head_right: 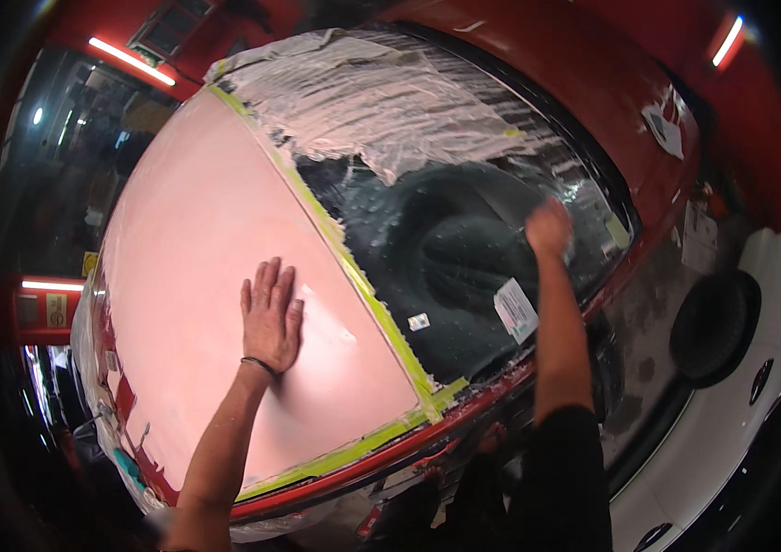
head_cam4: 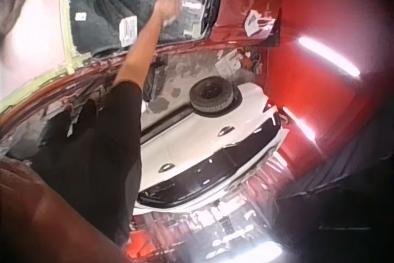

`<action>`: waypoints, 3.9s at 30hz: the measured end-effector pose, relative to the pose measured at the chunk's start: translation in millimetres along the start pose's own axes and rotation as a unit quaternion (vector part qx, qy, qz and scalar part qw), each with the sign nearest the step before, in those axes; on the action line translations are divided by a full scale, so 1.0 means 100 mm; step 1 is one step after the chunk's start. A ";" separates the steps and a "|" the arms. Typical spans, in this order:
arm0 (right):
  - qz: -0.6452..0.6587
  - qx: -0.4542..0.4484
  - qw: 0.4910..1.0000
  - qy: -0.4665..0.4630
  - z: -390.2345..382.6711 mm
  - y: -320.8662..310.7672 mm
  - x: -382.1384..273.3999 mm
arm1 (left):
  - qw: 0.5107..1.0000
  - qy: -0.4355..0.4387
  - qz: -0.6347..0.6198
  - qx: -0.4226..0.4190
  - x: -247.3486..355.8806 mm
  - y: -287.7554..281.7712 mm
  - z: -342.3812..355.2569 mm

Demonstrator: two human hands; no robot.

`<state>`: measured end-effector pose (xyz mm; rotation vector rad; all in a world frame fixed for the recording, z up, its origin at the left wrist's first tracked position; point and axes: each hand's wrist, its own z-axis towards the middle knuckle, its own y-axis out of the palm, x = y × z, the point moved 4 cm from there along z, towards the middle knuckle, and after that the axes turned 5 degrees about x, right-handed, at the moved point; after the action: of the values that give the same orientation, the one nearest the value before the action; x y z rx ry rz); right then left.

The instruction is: The person wipes the roof of a red car with a cloth, applies masking tape along the edges, uses a sanding block and a heat gun on the roof surface, and then wipes the rear window with soapy water from a bucket.

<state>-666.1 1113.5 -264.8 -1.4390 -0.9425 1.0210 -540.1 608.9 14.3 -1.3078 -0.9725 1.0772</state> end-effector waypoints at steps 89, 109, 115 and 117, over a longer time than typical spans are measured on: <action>0.444 0.117 0.825 -0.330 -0.84 -1.28 -1.17 | 0.999 -0.006 -0.038 -0.010 0.14 -0.09 0.13; 0.355 0.201 0.854 -0.325 1.05 -1.13 -4.34 | 0.998 -0.001 -0.068 -0.008 0.11 -0.01 0.22; 0.264 0.263 0.907 -0.197 1.63 0.06 -1.04 | 0.998 0.027 -0.055 0.011 0.28 0.09 0.31; 0.325 0.111 0.935 -0.087 1.02 0.10 -0.82 | 1.000 -0.002 -0.002 -0.002 0.06 -0.03 0.04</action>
<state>-788.5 1066.5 -271.8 -1.5126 -0.4398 1.7064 -542.4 615.9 16.8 -1.3067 -0.9794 1.0764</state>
